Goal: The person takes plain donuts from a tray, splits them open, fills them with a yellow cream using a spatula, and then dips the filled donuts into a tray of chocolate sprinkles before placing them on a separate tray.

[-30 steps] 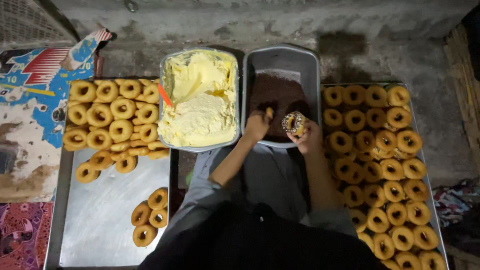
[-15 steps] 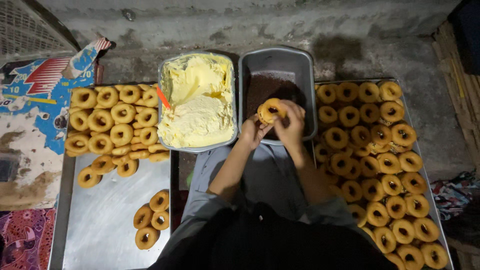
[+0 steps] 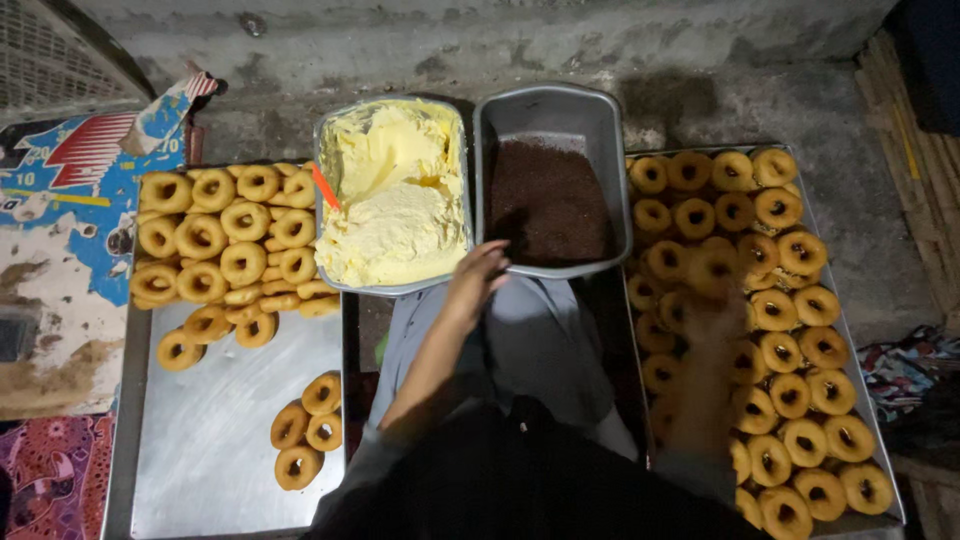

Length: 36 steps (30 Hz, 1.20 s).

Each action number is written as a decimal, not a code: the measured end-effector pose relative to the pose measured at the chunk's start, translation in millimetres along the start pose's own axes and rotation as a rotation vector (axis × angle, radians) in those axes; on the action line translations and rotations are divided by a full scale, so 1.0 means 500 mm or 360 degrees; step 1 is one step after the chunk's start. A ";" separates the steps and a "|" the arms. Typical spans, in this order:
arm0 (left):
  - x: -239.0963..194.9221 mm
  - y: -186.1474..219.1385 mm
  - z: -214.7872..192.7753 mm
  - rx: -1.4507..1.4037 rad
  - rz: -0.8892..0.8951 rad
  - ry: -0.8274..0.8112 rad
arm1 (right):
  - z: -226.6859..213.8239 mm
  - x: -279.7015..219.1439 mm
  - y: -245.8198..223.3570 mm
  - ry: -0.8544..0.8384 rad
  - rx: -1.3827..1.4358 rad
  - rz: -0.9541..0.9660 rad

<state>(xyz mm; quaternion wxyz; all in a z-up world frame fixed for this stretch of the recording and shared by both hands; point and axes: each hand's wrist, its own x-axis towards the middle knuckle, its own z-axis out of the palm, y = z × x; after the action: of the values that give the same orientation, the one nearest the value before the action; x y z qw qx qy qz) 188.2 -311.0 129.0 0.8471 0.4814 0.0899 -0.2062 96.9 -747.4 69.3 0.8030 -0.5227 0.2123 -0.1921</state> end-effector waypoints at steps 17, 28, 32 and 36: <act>-0.497 -0.052 -0.663 -0.0446 0.0616 0.1685 | -0.024 -0.044 -0.041 0.0877 -0.1468 -0.0094; -0.512 -0.036 -0.628 0.2508 -0.0763 0.1176 | 0.106 -0.161 0.035 0.0897 -0.1823 -0.0559; -0.475 -0.073 -0.641 0.2636 -0.0616 0.1211 | 0.186 -0.230 0.083 0.0605 -0.1847 -0.0878; -0.463 -0.103 -0.635 0.2497 0.0244 0.1033 | 0.299 -0.310 0.112 0.0236 -0.1858 -0.1244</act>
<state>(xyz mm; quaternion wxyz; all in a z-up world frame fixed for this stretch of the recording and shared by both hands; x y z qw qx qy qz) -27.6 -2.6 4.5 0.2123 0.9690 0.1267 -0.0026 52.8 -530.5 93.7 0.2471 -0.8915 0.1317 -0.3562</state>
